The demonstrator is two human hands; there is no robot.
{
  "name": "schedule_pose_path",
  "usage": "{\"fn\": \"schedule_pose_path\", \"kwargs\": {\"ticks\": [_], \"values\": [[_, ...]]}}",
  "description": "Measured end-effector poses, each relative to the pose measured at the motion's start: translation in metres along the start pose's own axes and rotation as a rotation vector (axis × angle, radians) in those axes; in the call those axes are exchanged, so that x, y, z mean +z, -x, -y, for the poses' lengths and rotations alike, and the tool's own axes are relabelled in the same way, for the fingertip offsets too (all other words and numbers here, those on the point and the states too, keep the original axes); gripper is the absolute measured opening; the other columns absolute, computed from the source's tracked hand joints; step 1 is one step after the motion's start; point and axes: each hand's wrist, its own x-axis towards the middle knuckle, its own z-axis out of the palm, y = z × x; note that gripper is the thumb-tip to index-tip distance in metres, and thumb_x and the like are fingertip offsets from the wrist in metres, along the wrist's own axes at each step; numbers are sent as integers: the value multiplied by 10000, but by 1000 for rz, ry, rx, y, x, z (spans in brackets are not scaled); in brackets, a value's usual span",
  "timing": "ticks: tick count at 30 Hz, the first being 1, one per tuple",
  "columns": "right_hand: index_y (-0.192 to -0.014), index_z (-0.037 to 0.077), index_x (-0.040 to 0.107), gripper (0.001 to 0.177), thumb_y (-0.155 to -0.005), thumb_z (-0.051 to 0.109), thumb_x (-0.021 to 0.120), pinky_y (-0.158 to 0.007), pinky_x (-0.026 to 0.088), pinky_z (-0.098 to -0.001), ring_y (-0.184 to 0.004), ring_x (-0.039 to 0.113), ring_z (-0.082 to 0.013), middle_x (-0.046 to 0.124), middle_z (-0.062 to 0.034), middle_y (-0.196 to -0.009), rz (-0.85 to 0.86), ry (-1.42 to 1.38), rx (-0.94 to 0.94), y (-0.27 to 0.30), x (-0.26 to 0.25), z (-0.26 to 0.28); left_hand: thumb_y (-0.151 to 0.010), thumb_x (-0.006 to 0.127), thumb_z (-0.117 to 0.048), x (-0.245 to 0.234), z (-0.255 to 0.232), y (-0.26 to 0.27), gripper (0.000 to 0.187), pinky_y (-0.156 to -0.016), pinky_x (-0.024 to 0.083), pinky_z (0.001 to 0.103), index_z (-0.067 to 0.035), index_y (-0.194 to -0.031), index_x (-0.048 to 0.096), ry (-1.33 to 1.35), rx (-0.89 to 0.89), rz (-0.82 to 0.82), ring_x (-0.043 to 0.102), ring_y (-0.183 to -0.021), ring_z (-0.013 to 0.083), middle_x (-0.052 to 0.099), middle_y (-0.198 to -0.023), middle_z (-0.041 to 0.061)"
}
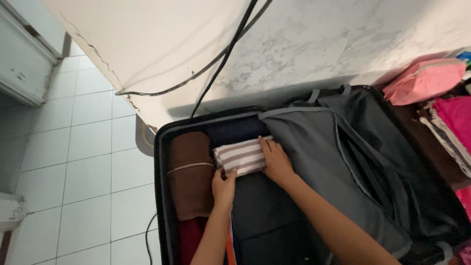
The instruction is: The person removes folded clothes from an open suitcase, places them on a nearby table, and stacks them. The person handles shirts and pants one at a time, then closes the suitcase's internal zippered cover.
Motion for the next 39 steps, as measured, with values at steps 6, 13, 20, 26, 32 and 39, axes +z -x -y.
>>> {"fn": "schedule_pose_path", "kwargs": {"ticks": [6,13,20,26,32,39], "values": [[-1339,116,541,705,-691,76,817,-1033,465,-481,-1261,491,-409,491,-176,-1364,-151,129,-109,7,5,-3,-854,766,-458,-1,-1,5,871,-1128,380,433,-79,-1543,393,136,120,78,446,-1408,300,476,-1533,173],[-1181,87,621,670,-596,218,920,-994,429,-512,-1144,595,-351,670,-131,-1138,-117,-198,-101,46,-41,22,-808,744,-420,-22,-20,20,731,-1074,418,569,-119,-1418,475,551,109,150,482,-1360,357,506,-1439,163],[-1204,68,668,701,-543,200,857,-889,559,-402,-1027,718,-309,746,-128,-1074,-126,-543,20,101,-115,52,-809,567,-701,-29,-7,56,875,-1053,434,541,-237,-1526,377,853,79,258,447,-1384,322,432,-1538,93],[-1206,78,696,652,-581,221,811,-925,588,-362,-1002,760,-231,782,-86,-1067,171,-745,127,158,-179,58,-823,537,-778,-15,26,100,999,-1067,436,605,-193,-1603,318,1031,214,645,472,-1379,373,435,-1557,139],[-1445,72,573,942,-578,268,885,-1105,481,-397,-1292,646,-263,673,-114,-1388,8,-1006,111,242,-207,13,-809,554,-598,14,7,153,867,-1019,464,676,-256,-1573,331,967,94,721,484,-1352,421,458,-1519,178],[-1614,308,330,1052,-688,664,680,-1052,479,-488,-1325,568,-276,578,-82,-1455,-472,-1521,649,339,-191,-59,-805,470,-688,121,-10,242,863,-974,504,649,-274,-1557,378,928,-57,563,540,-1325,366,505,-1494,121]]}}
